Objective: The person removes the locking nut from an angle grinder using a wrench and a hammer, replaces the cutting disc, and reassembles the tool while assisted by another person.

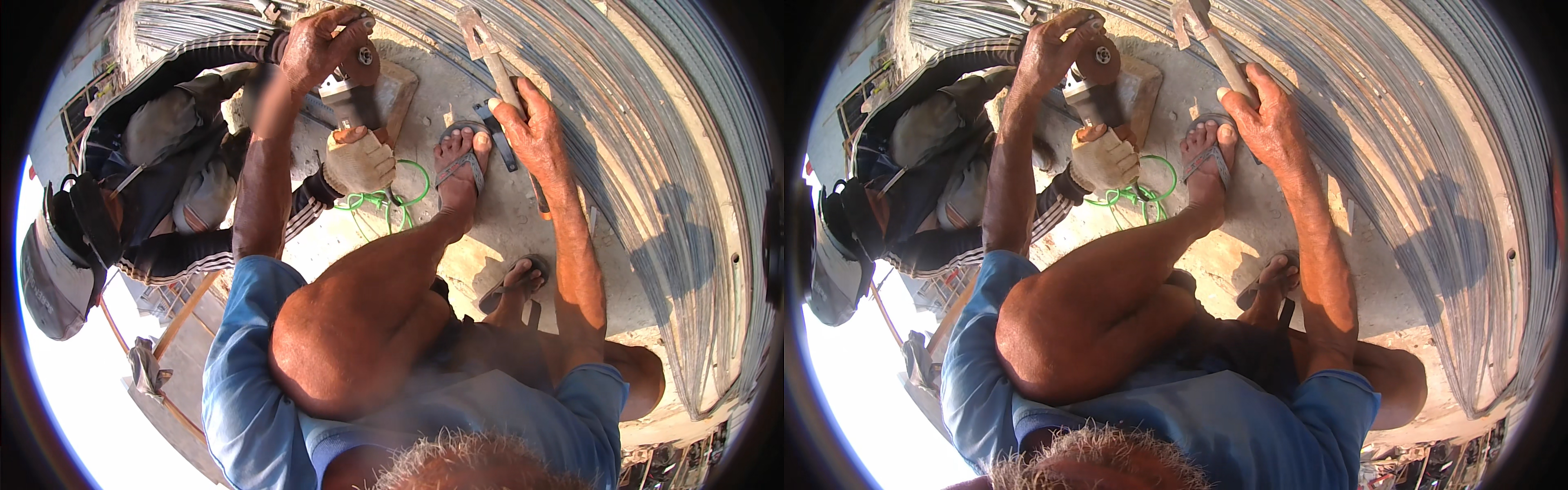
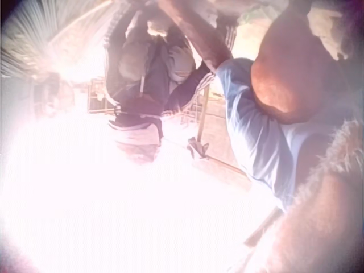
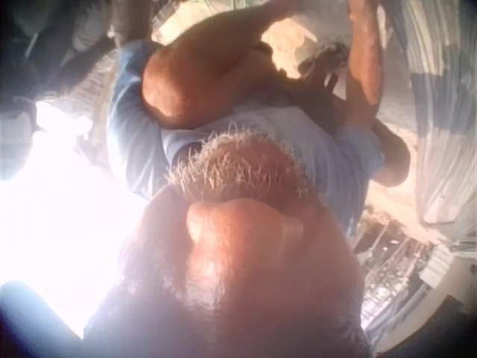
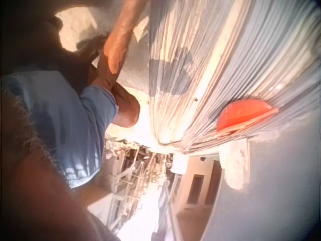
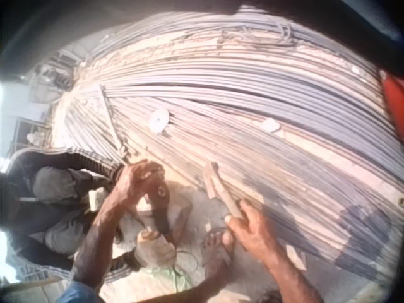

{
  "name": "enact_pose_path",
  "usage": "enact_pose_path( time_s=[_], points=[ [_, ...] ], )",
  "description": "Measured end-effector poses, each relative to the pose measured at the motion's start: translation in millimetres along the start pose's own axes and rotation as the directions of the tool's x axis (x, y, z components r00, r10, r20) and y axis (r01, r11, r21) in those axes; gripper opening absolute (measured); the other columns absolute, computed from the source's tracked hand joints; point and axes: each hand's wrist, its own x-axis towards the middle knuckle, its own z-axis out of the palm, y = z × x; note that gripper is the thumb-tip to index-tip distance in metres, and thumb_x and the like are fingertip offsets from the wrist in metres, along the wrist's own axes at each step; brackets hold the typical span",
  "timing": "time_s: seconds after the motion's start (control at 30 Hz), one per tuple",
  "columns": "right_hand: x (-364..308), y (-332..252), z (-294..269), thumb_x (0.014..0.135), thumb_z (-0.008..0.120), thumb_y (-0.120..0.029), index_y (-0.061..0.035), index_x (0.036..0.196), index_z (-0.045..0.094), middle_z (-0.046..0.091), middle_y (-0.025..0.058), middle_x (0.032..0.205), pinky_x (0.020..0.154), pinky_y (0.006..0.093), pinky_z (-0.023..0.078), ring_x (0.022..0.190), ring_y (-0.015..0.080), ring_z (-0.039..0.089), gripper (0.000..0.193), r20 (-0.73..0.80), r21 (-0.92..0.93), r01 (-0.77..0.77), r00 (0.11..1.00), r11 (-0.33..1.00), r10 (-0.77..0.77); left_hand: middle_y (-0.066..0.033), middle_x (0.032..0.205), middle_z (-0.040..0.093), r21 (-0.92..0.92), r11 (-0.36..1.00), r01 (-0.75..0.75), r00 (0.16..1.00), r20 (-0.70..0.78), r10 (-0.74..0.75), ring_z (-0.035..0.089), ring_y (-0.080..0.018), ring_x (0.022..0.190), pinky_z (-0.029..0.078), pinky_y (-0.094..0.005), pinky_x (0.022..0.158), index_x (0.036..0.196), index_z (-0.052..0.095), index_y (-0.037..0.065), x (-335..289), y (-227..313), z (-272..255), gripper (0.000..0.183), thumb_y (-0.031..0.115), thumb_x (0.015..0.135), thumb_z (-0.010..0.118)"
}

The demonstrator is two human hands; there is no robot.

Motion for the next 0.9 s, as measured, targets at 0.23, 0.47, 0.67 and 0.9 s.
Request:
enact_pose_path(
  time_s=[0.23,0.47,0.67,0.9],
  points=[
    [-5,-13,7,0.091,0.073,-0.024,0.0139,0.129,0.056,0.067,0.0237,0.092,0.065,0.0353,0.056,0.072,0.0205,0.067,0.057,0.021,0.013,0.127,0.992,0.992,-0.127,-0.014,0.088,0.07,-0.055,0.989,-0.136,0.991,-0.004,0.136,0.072,-0.0249,0.076,0.055,-0.0346,0.066,0.104,0.071,-0.002,-2,21,-15,0.02,0.015,0.094,0.069],
    [-8,-20,12,0.097,0.07,-0.027,0.0033,0.109,0.061,0.058,0.0076,0.078,0.059,0.0325,0.047,0.068,0.0123,0.054,0.033,0.024,0.111,0.128,0.991,0.986,-0.131,-0.0132,0.092,0.072,-0.142,0.988,-0.054,0.999,-0.008,0.053,0.072,-0.024,0.082,0.056,-0.0354,0.072,0.107,0.073,0.001,-11,16,-9,0.021,0.018,0.094,0.07],
    [-9,-23,21,0.092,0.073,-0.024,-0.0018,0.089,0.051,0.052,0.0062,0.066,0.048,0.0335,0.046,0.056,0.0125,0.052,0.031,-0.008,0.183,0.153,0.988,0.971,-0.154,-0.0142,0.092,0.072,-0.035,0.985,-0.171,0.984,-0.055,0.169,0.072,-0.0274,0.078,0.057,-0.0364,0.067,0.106,0.072,0.0,-3,14,-7,0.022,0.019,0.094,0.07],
    [-7,-30,16,0.093,0.071,-0.025,-0.0015,0.091,0.052,0.052,0.0069,0.069,0.048,0.0351,0.045,0.058,0.0145,0.05,0.03,0.023,0.197,0.085,0.996,0.977,-0.091,-0.013,0.094,0.075,0.08,0.996,0.048,0.994,0.09,-0.056,0.074,-0.0268,0.084,0.058,-0.0378,0.07,0.109,0.075,0.008,12,24,-3,0.028,0.03,0.091,0.074]
  ],
)
